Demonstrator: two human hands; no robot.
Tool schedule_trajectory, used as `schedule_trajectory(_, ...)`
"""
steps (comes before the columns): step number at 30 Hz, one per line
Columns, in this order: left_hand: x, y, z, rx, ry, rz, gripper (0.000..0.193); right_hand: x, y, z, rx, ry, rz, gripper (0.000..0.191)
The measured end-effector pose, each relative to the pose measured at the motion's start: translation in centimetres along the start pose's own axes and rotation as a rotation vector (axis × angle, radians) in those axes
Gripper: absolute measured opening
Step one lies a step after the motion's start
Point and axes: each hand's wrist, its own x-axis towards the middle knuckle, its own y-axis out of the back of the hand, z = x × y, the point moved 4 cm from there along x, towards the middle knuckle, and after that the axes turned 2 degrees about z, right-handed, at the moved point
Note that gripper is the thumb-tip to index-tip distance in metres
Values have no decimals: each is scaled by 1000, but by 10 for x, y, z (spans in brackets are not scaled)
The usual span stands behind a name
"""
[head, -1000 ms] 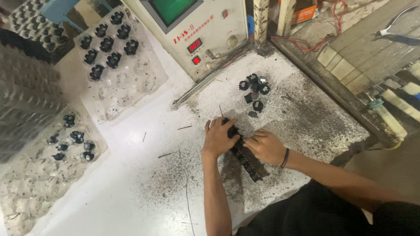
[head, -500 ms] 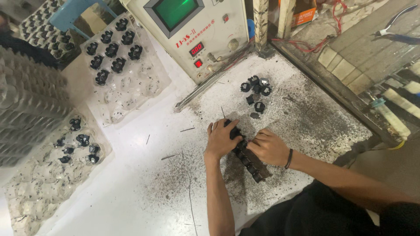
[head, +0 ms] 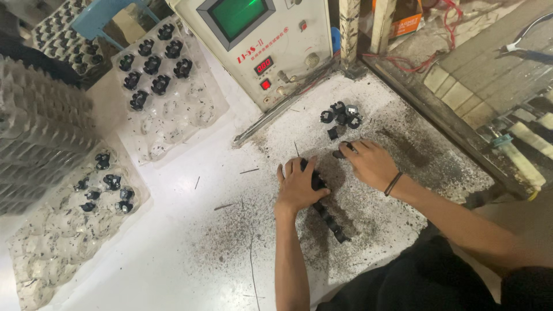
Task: The person sorts small black plastic components on a workbench, arranges them into a plastic tray and lines them up in rows, then uses a soldering iron to solder each component in the rows one by one, with smoke rising as joints are soldered.
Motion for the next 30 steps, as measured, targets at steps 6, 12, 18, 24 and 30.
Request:
schedule_trajectory(6, 0, -5, -6, -7, 3, 28, 101, -4, -19, -3, 175, -74, 26, 44)
schedule_trajectory(12, 0, -5, -7, -27, -18, 39, 103, -8, -15, -3, 360, -151, -46, 37)
schedule_trajectory(18, 0, -6, -9, -75, -32, 52, 98, -48, 1, -31, 181, 209, -176, 48)
schedule_trajectory(24, 0, -6, -9, -89, -39, 67, 94, -65, -5, -55, 376, 252, -47, 27)
schedule_trajectory(30, 2, -11, -9, -115, -19, 44, 92, -68, -11, -65, 392, 337, 236, 10)
